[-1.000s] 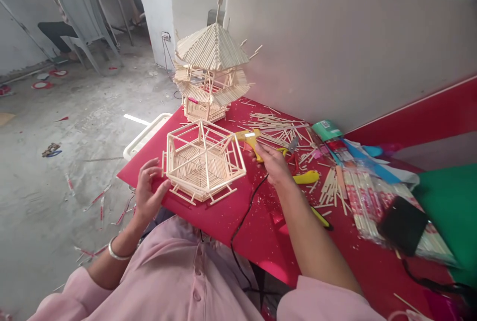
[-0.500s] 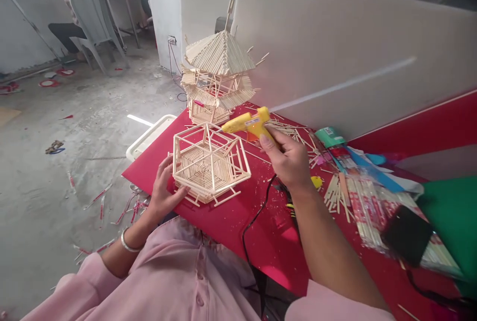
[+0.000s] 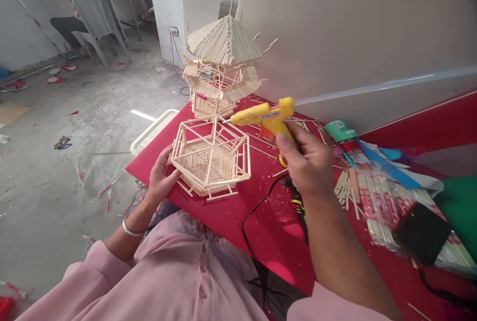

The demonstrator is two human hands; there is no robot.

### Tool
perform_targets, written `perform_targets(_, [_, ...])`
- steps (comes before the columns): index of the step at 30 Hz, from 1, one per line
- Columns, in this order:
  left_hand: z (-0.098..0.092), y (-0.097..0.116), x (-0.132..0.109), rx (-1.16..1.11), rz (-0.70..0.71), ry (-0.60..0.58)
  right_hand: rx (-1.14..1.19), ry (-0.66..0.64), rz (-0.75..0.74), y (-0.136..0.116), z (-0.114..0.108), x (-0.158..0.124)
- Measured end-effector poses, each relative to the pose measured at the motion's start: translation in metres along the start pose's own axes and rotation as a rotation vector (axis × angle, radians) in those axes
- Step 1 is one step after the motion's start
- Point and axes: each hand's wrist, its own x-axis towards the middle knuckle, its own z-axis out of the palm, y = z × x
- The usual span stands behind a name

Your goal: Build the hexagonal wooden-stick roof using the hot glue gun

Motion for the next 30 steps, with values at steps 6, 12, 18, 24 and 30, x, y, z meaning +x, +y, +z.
perform_targets(6, [-0.004,0.003,0.018,-0.107,-0.108,0.015,0.362,-0.029,0.23,0.006,-0.03,-0.015])
perform_targets(12, [-0.001,0.01,-0.009,-0.107,-0.082,0.023,0.429,-0.037,0.311,0.024,-0.039,-0.036])
perform_targets(18, [0.01,0.007,-0.02,-0.049,-0.03,-0.007,0.48,-0.047,0.393,0.036,-0.027,-0.045])
perform_targets(24, [0.003,-0.002,0.017,-0.106,-0.032,-0.063,0.542,0.012,0.359,0.032,-0.031,-0.047])
perform_targets(30, [-0.008,0.005,0.016,0.002,-0.051,0.156,0.533,0.04,0.403,0.036,-0.039,-0.055])
